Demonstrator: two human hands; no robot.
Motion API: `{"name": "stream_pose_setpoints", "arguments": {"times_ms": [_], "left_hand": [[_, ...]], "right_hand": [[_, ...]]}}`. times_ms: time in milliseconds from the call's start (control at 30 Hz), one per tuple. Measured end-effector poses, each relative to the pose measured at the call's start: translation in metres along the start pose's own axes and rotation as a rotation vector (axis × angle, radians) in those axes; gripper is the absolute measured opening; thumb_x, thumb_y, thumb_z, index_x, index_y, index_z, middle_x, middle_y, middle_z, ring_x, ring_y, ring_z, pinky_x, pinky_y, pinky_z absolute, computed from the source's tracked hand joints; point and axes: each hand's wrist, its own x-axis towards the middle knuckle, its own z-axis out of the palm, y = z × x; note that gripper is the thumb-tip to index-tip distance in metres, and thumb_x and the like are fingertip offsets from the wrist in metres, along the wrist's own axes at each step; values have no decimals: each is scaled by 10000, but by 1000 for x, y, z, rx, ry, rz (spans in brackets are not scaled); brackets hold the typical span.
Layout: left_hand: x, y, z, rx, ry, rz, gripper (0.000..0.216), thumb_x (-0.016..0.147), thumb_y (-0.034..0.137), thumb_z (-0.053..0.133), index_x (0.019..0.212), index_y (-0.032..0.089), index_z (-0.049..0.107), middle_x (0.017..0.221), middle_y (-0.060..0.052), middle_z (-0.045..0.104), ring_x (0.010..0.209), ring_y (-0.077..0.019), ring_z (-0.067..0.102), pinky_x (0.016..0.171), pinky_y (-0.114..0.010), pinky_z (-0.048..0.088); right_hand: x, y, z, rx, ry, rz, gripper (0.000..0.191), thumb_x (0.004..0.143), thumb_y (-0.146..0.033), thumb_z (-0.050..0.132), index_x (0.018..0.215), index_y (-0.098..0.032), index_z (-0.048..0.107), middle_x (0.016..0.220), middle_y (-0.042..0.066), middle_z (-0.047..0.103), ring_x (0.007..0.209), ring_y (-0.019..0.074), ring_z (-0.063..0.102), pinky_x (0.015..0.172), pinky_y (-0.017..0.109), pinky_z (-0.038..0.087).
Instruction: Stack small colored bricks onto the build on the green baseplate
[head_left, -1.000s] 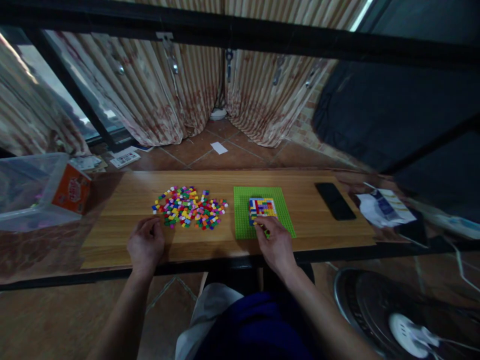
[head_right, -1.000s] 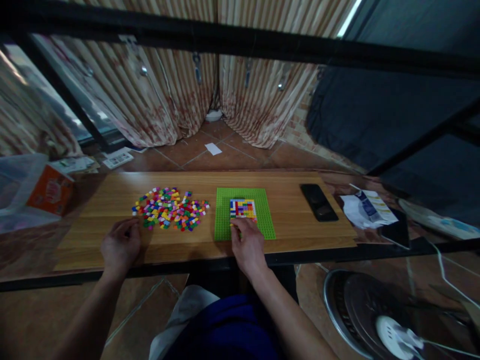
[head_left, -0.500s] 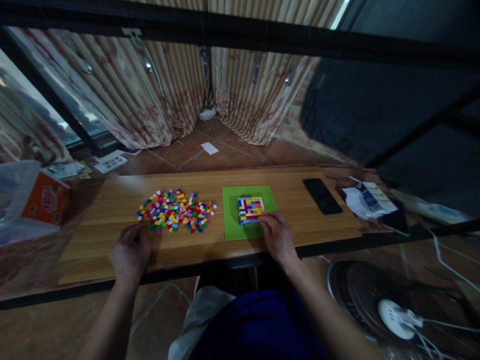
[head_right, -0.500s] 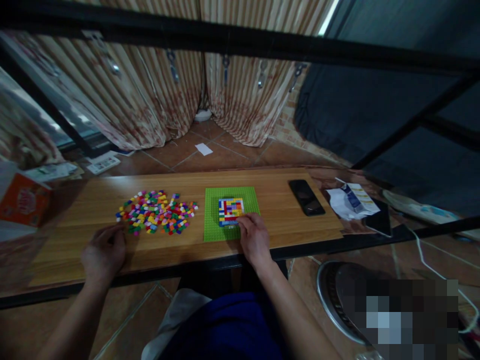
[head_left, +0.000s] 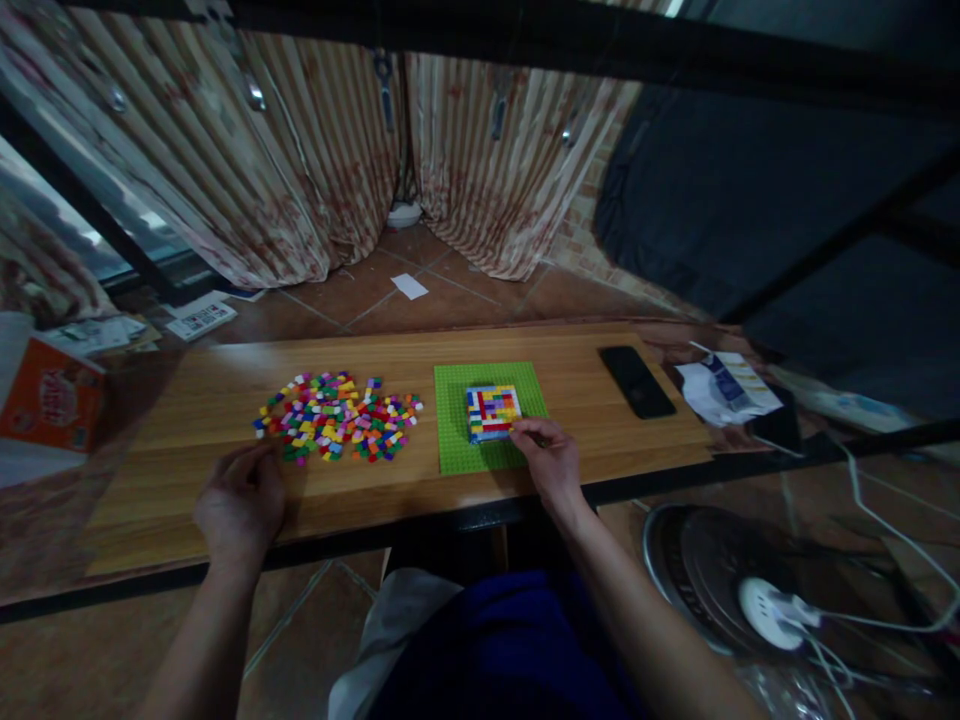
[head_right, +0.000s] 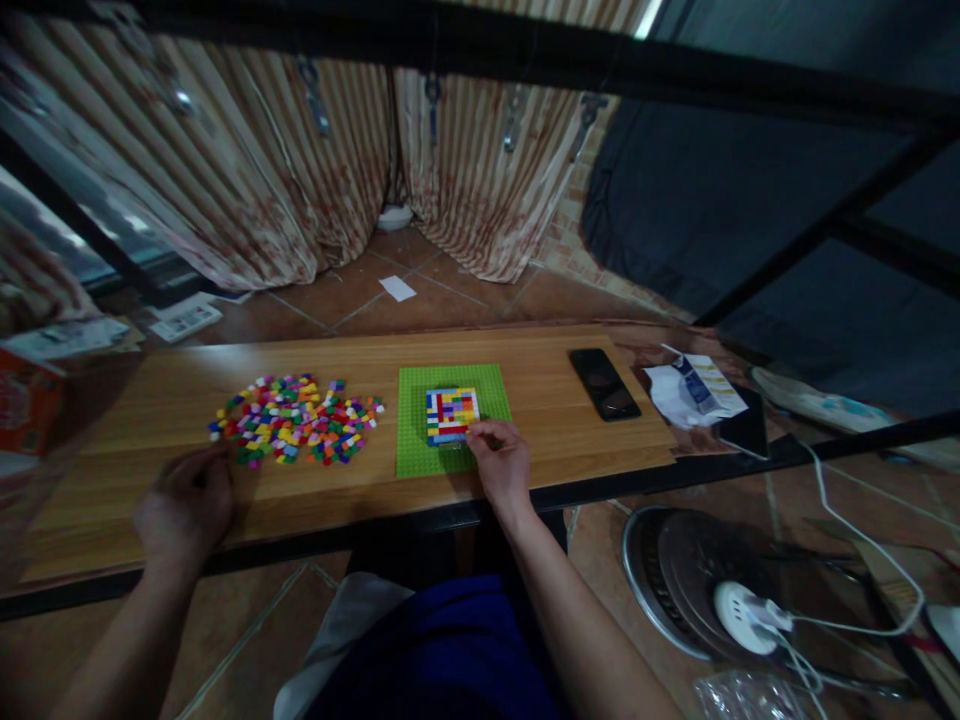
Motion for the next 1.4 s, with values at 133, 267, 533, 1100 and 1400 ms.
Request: {"name": "stream_pose_setpoints", "arguments": {"times_ms": [133, 267, 533, 1100, 1400], "left_hand": [[0, -1, 1, 2, 9, -6, 270, 838, 278, 532, 939, 159, 752, 978, -77, 736, 798, -181, 656, 689, -266, 495], [0, -1, 2, -3, 16, -9, 282, 838, 286, 527, 942, 151, 751, 969, -83, 734, 803, -190, 654, 687, -273, 494], [0, 2, -1, -21, -9, -41, 275, 836, 288, 520, 945, 168, 743, 987, -70, 725, 809, -192, 645, 693, -285, 495], [-2, 10, -8, -96, -74, -129, 316, 857, 330, 465, 941, 175, 727, 1044, -105, 722, 907, -228, 667, 774, -312, 503], [0, 7, -7, -118, -72, -118, 271, 826, 344, 507, 888, 187, 720, 1003, -96, 719, 873, -220, 664, 770, -313, 499]], "right_hand": [[2, 3, 4, 130, 10, 103, 224, 658, -389, 759, 769, -199, 716, 832, 35, 707, 777, 188, 623, 775, 348, 493], [2, 1, 5, 206, 19, 135, 230, 619, -371, 783, 749, -200, 702, 810, 27, 700, 767, 180, 621, 760, 334, 488], [3, -1, 6, 224, 3, 155, 238, 584, -376, 796, 709, -206, 685, 741, 6, 679, 701, 161, 593, 701, 314, 466], [-3, -2, -1, 259, 50, 130, 318, 570, -443, 828, 745, -200, 722, 788, 35, 719, 745, 179, 625, 700, 320, 485], [10, 5, -17, 153, 161, 105, 322, 618, -465, 760, 768, -187, 701, 711, 23, 684, 607, 146, 544, 559, 278, 419]]}}
